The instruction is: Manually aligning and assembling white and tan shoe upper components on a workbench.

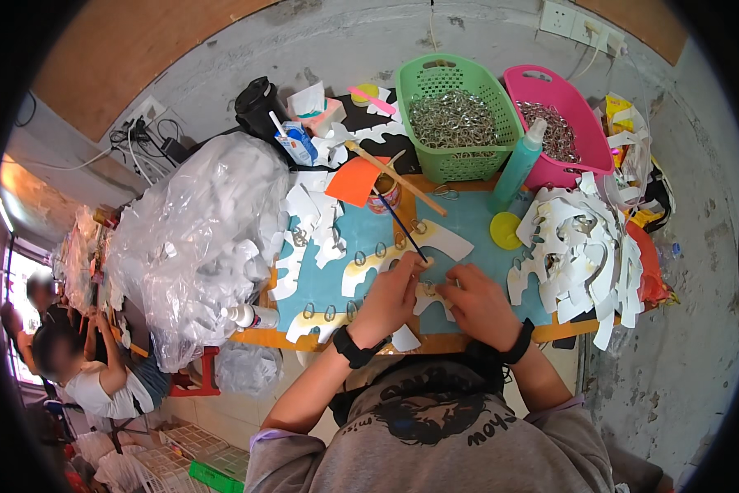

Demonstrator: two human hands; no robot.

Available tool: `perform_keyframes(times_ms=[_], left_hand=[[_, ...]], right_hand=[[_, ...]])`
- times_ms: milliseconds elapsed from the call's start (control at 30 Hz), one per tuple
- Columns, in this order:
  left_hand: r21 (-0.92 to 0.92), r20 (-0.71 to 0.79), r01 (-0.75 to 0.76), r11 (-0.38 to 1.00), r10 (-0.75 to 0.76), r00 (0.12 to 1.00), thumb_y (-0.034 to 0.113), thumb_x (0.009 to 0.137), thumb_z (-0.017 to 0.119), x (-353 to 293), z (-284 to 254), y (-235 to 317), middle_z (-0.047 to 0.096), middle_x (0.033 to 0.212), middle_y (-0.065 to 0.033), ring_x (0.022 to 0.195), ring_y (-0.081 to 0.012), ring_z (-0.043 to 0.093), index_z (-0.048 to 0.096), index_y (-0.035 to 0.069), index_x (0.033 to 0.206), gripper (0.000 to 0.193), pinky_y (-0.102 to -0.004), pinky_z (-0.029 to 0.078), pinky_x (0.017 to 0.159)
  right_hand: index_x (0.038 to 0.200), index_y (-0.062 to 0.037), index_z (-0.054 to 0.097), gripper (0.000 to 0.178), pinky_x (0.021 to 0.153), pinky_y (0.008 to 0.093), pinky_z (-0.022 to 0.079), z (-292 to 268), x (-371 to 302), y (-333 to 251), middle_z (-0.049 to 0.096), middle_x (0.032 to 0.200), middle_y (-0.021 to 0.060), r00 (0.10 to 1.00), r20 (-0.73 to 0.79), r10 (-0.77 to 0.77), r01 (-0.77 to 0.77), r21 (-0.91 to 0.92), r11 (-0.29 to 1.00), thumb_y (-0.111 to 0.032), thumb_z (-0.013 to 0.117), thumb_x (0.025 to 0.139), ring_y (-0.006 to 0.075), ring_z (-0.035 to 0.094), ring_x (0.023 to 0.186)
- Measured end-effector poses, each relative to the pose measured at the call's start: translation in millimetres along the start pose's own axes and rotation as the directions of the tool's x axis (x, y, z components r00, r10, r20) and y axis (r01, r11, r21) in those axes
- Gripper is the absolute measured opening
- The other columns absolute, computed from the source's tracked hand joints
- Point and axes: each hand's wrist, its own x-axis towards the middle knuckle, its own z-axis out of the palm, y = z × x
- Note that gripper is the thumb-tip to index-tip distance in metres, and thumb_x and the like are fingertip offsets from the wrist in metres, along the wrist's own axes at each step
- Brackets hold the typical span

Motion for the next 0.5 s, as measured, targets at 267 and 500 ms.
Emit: perform_keyframes(times_ms=[267,500], left_hand=[[0.22,-0.186,-0.015,0.975,0.057,0.981,-0.005,0.081,0.06,-29,-30,30,0.065,0.097,-0.02,0.089,-0.0397,0.063,0.055,0.001,0.107,0.027,-0.0403,0.05,0.074],[0.326,-0.178,0.005,0.945,0.056,0.982,-0.001,0.079,0.063,-58,-37,33,0.062,0.095,-0.0192,0.09,-0.0387,0.058,0.056,-0.001,0.104,0.026,-0.043,0.048,0.078]], right_hand=[[0.09,-0.0045,0.066,0.019,0.074,0.036,0.05,7,10,-2,0.053,0.091,0.0086,1.0,0.025,0.001,0.0,-0.064,0.998,-0.001,0.062,0.071,0.0264,0.055,0.089],[0.081,-0.0025,0.063,0.01,0.074,0.0359,0.051,13,15,-4,0.053,0.089,0.0092,1.0,0.006,0.008,-0.007,-0.108,0.994,-0.002,0.061,0.072,0.0265,0.055,0.087]])
